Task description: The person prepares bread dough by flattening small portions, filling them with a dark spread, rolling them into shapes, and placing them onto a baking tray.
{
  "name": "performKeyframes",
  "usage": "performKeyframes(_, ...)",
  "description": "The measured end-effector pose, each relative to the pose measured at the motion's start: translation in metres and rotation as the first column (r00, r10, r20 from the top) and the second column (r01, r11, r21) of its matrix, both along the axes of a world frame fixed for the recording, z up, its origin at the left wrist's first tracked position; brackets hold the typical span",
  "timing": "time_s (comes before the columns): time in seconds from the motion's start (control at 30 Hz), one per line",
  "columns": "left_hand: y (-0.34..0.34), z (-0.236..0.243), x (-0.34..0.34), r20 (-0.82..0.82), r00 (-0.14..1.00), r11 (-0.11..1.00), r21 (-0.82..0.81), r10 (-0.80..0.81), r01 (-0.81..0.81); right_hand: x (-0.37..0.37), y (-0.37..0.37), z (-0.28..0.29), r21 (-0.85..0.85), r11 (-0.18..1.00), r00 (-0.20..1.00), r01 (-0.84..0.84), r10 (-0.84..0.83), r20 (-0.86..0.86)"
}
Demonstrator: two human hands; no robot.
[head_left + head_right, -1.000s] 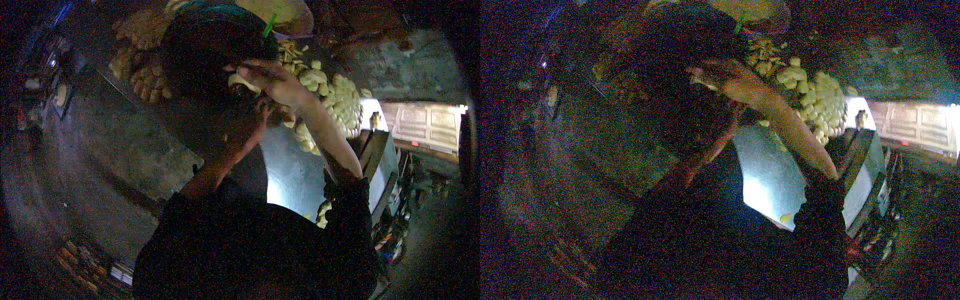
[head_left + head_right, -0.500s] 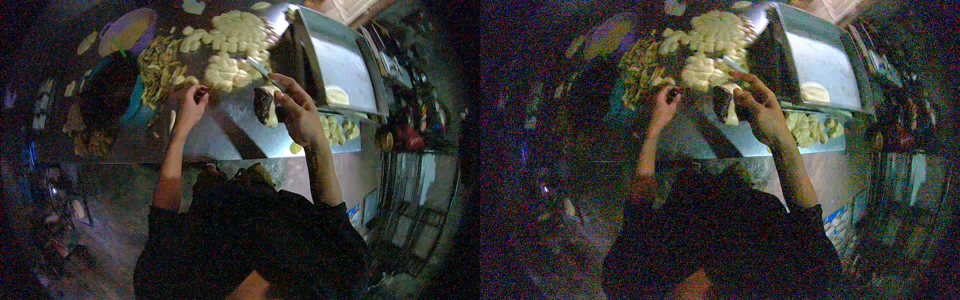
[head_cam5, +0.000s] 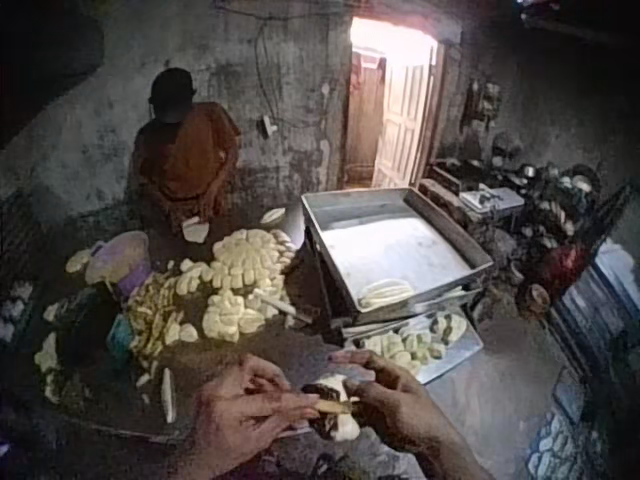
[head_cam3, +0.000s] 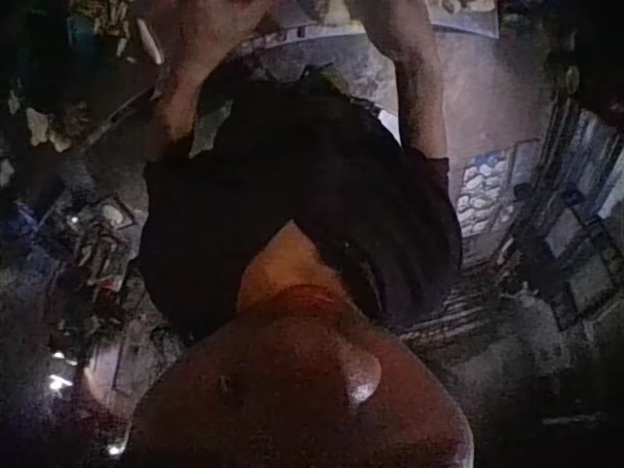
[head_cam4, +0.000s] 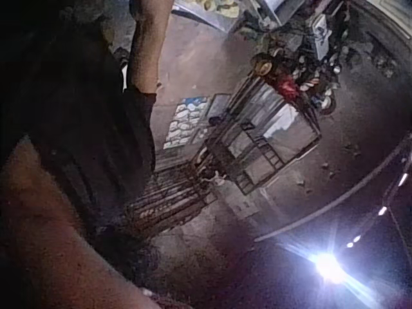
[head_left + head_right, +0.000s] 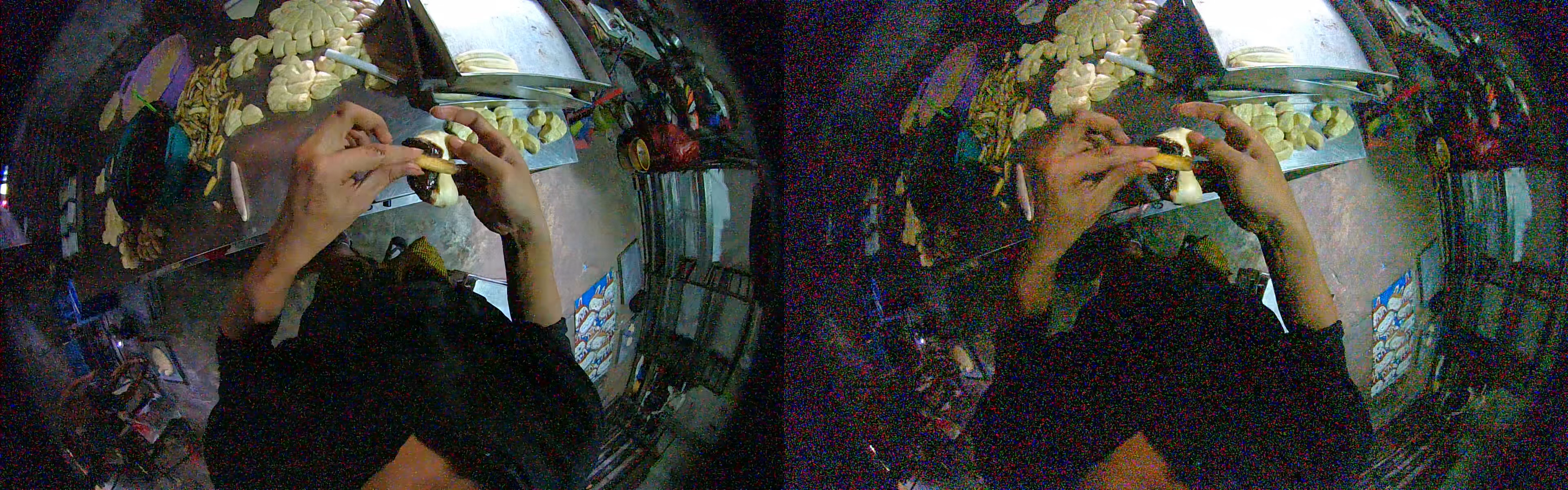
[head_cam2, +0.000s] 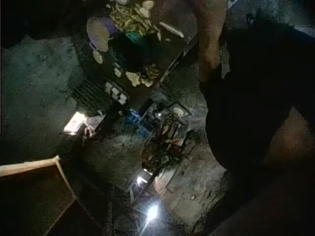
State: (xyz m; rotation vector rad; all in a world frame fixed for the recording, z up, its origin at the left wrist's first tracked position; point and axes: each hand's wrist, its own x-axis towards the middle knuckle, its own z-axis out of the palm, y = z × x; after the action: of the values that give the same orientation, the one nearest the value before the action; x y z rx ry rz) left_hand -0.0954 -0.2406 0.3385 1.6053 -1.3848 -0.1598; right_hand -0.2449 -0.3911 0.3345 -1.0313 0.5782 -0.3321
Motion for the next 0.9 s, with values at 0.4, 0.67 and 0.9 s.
performKeyframes(0.4, 0.069, -0.042, 0.09, -0.985, -0.094, 0.977, -0.126, -0.144, -0.171, 0.152, 0.055, -0.028, -0.364, 0.906, 0.947, -0.218, 0.287, 0.146)
performKeyframes(0.67, 0.141, -0.045, 0.167, -0.941, -0.007, 0.865, -0.307, -0.337, -0.398, 0.257, 0.089, 0.005, -0.458, 0.755, 0.825, -0.468, 0.559, 0.079)
performKeyframes(0.9, 0.148, -0.023, 0.196, -0.999, -0.012, 0.923, -0.025, -0.032, -0.384, 0.274, 0.101, 0.04, -0.875, 0.401, 0.896, -0.27, 0.437, -0.076)
